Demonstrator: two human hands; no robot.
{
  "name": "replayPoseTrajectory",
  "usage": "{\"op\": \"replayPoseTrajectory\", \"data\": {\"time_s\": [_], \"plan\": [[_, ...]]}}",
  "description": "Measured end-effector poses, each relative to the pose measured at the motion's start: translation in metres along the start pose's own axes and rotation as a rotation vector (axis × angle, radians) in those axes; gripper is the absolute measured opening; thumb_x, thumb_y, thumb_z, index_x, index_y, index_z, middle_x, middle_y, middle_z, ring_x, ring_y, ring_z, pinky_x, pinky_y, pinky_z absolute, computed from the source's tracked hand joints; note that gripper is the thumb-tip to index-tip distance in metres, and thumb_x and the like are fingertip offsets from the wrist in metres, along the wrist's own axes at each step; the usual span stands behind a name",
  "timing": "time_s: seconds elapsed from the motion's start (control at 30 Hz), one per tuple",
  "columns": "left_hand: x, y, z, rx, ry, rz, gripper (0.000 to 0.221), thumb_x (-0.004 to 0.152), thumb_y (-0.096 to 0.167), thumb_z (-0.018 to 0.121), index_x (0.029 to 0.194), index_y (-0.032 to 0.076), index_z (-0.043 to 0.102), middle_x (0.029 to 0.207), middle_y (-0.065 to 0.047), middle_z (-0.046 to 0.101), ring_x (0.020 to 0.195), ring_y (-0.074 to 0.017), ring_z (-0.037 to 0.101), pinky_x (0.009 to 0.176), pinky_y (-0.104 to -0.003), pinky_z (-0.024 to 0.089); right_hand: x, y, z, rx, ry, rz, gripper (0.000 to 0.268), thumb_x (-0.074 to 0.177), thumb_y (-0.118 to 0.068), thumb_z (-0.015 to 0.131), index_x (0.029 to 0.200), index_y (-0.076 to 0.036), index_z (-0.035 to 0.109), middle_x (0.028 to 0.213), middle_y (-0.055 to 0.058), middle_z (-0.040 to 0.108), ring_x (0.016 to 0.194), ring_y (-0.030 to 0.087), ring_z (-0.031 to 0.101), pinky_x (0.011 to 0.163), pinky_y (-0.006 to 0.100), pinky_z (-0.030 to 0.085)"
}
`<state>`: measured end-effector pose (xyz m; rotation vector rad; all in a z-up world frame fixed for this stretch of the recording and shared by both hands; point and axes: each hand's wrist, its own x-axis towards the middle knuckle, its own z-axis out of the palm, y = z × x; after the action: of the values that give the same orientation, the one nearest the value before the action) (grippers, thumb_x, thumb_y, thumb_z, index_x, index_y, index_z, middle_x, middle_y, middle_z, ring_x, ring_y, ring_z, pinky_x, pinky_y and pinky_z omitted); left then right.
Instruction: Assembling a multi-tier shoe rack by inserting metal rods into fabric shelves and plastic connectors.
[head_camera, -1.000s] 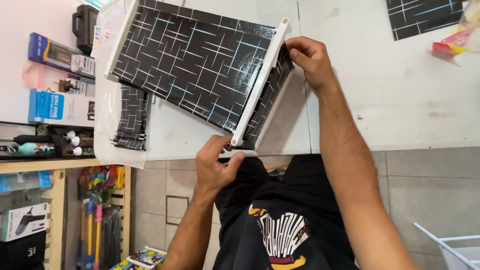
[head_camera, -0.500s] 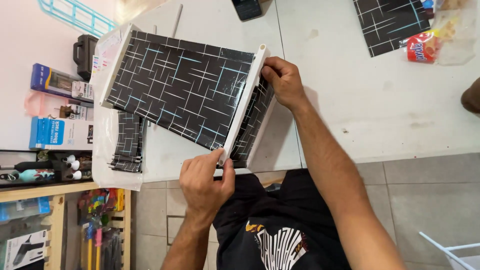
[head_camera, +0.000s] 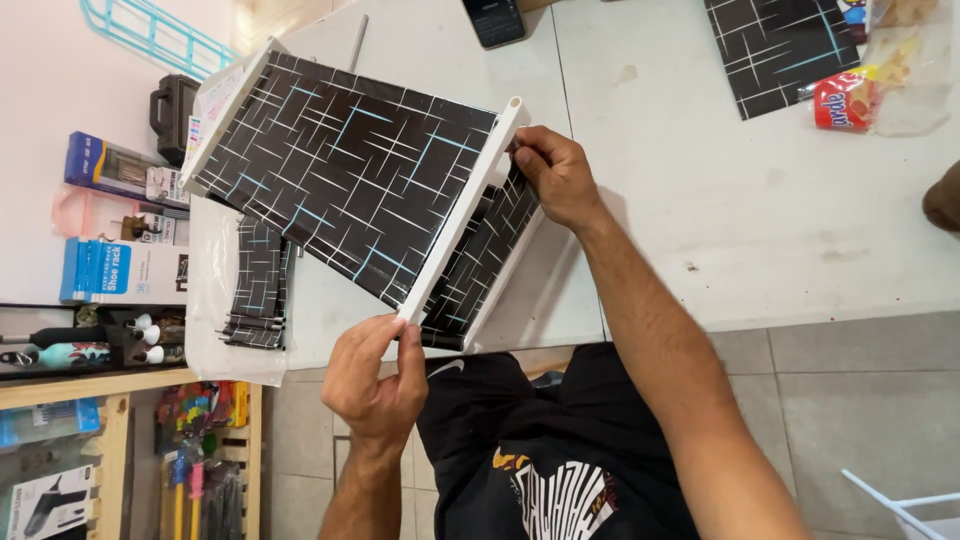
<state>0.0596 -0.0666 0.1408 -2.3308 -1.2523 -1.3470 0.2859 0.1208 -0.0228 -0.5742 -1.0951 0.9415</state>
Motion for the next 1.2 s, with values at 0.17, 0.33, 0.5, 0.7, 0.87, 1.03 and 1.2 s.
{"op": "replayPoseTrajectory", "data": {"time_s": [0.17,0.33,0.5,0.7,0.87,1.03,1.2], "plan": [[0.016,0.006,-0.003,-0.046,0.034,-0.03,0.009,0.085,-0.003,0.078,0.093,-0.001,0.075,0.081,-0.013,0.076,0.07,-0.028,0.075,0.063,-0.034,0.06,-0.001,-0.011,0.004,0.003,0.02,-0.01,0.018,0.107,-0.021,0.064,0.109,-0.005,0.072,0.082,0.002,0.064,0.079,0.009,0.056,0.075,0.026,0.051],[0.029,0.01,0.0,-0.102,0.019,-0.079,0.011,0.09,-0.002,0.074,0.101,-0.003,0.072,0.083,-0.016,0.074,0.072,-0.0303,0.075,0.062,-0.037,0.061,-0.005,0.001,-0.005,-0.007,0.043,-0.018,0.023,0.108,-0.025,0.064,0.11,-0.003,0.072,0.08,0.003,0.062,0.077,0.01,0.056,0.073,0.025,0.05],[0.02,0.007,0.006,-0.167,-0.079,-0.135,0.021,0.099,0.006,0.062,0.119,-0.002,0.063,0.093,-0.014,0.066,0.074,-0.0252,0.074,0.068,-0.039,0.063,-0.002,-0.013,-0.004,-0.019,0.068,-0.031,0.025,0.107,-0.027,0.064,0.109,-0.004,0.073,0.079,0.003,0.062,0.075,0.01,0.056,0.071,0.025,0.05],[0.012,0.008,0.004,-0.303,-0.222,-0.153,0.034,0.087,-0.004,0.073,0.12,0.0,0.068,0.097,-0.012,0.063,0.086,-0.0282,0.074,0.077,-0.04,0.06,0.0,-0.027,-0.007,-0.044,0.071,-0.035,0.022,0.107,-0.026,0.065,0.11,-0.006,0.073,0.08,0.0,0.06,0.076,0.007,0.053,0.072,0.024,0.048],[-0.008,0.002,0.01,-0.309,-0.192,-0.156,0.033,0.082,-0.005,0.077,0.115,0.001,0.072,0.092,-0.011,0.065,0.079,-0.026,0.072,0.068,-0.036,0.06,-0.004,-0.027,-0.007,-0.045,0.053,-0.028,0.022,0.106,-0.025,0.067,0.111,-0.005,0.072,0.082,0.002,0.062,0.076,0.009,0.056,0.072,0.026,0.049],[-0.025,-0.001,0.02,-0.264,-0.121,-0.129,0.031,0.085,0.001,0.079,0.115,0.002,0.072,0.092,-0.011,0.066,0.077,-0.0246,0.071,0.066,-0.035,0.059,0.002,-0.052,0.003,-0.03,0.01,-0.094,0.04,0.105,-0.038,0.067,0.127,-0.005,0.062,0.082,0.007,0.064,0.075,0.012,0.059,0.072,0.028,0.05],[-0.037,-0.009,0.024,-0.129,-0.085,-0.015,0.033,0.089,0.007,0.077,0.121,0.001,0.07,0.094,-0.013,0.067,0.074,-0.0248,0.069,0.064,-0.036,0.059,-0.003,-0.028,-0.009,-0.078,0.043,-0.092,0.034,0.103,-0.035,0.071,0.122,-0.007,0.063,0.077,0.002,0.061,0.07,0.008,0.055,0.067,0.024,0.048]]}}
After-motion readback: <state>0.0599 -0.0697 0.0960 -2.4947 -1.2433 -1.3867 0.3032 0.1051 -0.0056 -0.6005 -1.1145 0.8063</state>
